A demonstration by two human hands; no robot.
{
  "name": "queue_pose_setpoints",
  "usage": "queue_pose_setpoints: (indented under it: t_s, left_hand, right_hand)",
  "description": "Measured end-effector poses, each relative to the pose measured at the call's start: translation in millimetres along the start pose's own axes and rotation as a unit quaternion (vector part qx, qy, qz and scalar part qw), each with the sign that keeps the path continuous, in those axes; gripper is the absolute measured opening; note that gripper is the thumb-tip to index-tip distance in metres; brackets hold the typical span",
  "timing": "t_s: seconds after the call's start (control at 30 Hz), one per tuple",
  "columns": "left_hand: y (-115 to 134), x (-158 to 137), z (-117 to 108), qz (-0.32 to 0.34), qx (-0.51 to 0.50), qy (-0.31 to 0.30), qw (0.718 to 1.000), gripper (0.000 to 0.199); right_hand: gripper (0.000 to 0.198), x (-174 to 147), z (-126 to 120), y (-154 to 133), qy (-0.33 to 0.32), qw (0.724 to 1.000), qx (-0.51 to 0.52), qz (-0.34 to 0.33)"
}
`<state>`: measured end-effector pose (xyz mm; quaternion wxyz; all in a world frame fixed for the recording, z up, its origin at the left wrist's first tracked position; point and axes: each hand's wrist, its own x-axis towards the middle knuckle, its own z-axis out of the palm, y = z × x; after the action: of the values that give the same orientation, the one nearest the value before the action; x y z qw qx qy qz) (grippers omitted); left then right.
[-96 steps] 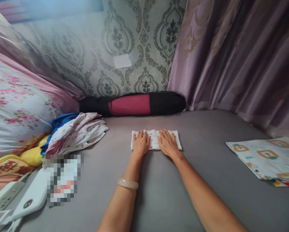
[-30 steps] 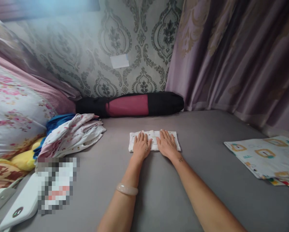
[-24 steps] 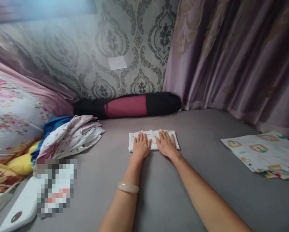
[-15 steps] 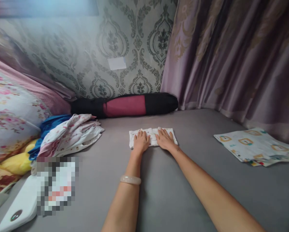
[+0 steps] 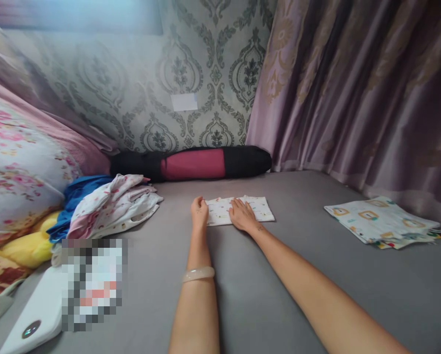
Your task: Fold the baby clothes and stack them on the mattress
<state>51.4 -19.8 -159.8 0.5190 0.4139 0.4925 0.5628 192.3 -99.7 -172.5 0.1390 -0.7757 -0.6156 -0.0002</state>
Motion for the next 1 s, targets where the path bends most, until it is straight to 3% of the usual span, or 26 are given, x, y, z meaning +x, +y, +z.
queue_pose_setpoints:
  t_s: [0.2,0.33,0.5,0.73,1.0]
  left_hand:
    - [-1,8,-9,-0.126,-0.100,0.048,0.986,0.018]
    - [3,11,-15,-0.175,-0.143,0.076,0.971,0.019]
    - [6,11,-16,-0.202,-0.168,0.083,0.961,0.014]
    - [4,13,-16,-0.215,-0.183,0.089,0.955,0.007]
    - [9,10,-18,-0.214,-0.194,0.090,0.953,0.009]
  right_hand:
    - [0.053,3,-8,-2,-0.022,0.999,-0.027,-0.007]
    - [0.051,12,-16,-18,-0.029,0.998,-0.058,-0.022]
    - [0.057,18,-8,-38,-0.028,0.999,-0.026,-0.025]
    - [0.059,15,10,-37,-0.013,1.000,-0.015,-0.005]
    - [0.059,18,2,-38,-0.046,0.999,-0.009,0.007]
